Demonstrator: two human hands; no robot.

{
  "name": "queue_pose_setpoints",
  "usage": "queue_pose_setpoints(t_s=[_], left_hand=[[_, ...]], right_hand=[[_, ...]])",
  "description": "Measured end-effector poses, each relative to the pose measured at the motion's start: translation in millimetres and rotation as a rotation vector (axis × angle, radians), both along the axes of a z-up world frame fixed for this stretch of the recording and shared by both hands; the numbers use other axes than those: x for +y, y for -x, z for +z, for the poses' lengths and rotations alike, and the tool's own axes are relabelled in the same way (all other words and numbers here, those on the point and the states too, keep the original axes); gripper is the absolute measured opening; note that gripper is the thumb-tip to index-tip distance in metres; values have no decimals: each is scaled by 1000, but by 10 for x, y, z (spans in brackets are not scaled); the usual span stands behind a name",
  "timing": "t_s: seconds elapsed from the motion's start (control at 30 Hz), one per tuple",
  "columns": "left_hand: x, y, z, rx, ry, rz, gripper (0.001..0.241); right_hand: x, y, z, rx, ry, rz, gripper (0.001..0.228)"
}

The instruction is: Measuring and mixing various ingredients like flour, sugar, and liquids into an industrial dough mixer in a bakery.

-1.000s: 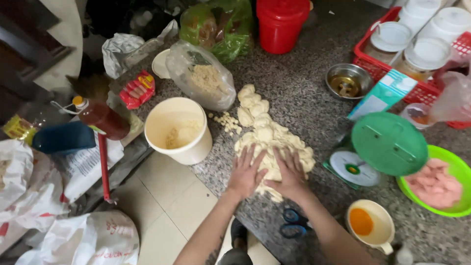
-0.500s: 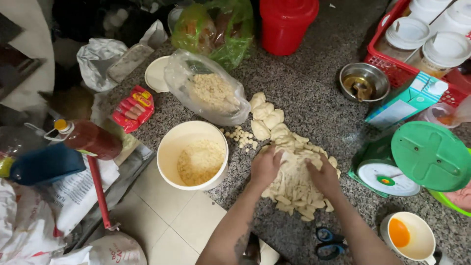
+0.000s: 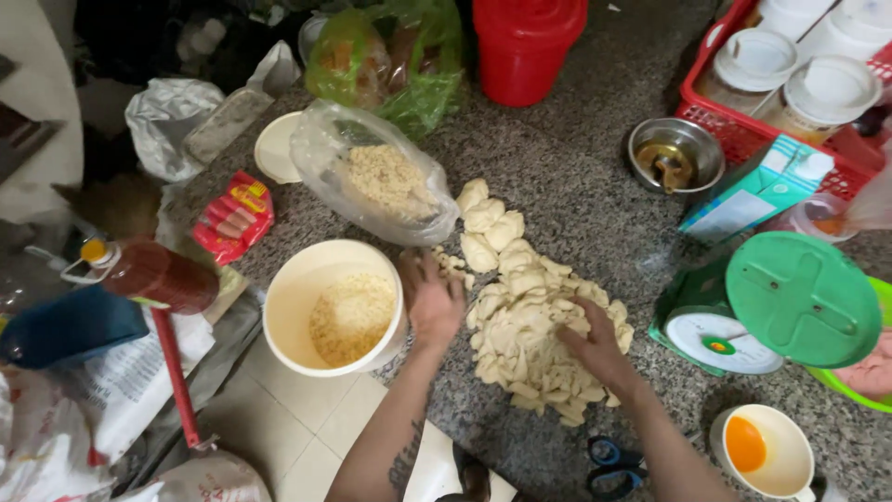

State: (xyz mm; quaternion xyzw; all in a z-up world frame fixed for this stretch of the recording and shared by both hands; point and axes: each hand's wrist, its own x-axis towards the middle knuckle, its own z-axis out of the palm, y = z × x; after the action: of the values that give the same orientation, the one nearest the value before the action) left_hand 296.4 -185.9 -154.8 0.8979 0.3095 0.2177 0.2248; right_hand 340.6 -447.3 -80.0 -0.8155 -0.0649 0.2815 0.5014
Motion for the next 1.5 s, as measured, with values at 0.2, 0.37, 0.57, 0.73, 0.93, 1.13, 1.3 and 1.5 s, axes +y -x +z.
queue_pose_setpoints(t_s=[0.2, 0.37, 0.57, 0.73, 0.93, 1.13, 1.3, 1.5], left_hand=[[203, -540, -621, -44, -44, 85, 66], [71, -312, -420, -82, -92, -143, 62], [-27, 206, -84, -37, -108, -281, 55], [-5, 177, -210, -96, -31, -104, 67], [-129, -49, 317, 158, 212, -67, 121], [95, -234, -526, -128, -66, -344, 60], [-29, -99, -391, -79, -224, -299, 20], [-39, 235, -466, 130, -497, -280, 31]], right_hand=[[-98, -153, -336, -12, 22, 10, 72], [-115, -209, -414, -46, 24, 41, 69], [-164, -326, -700, -113, 1, 57, 69], [-190, -418, -914, -164, 121, 77, 68], [-128, -360, -601, -119, -10, 86, 63], [-114, -391, -539, -90, 13, 87, 63], [-132, -427, -666, -86, 117, 85, 64], [-130, -519, -812, -97, 160, 88, 70]])
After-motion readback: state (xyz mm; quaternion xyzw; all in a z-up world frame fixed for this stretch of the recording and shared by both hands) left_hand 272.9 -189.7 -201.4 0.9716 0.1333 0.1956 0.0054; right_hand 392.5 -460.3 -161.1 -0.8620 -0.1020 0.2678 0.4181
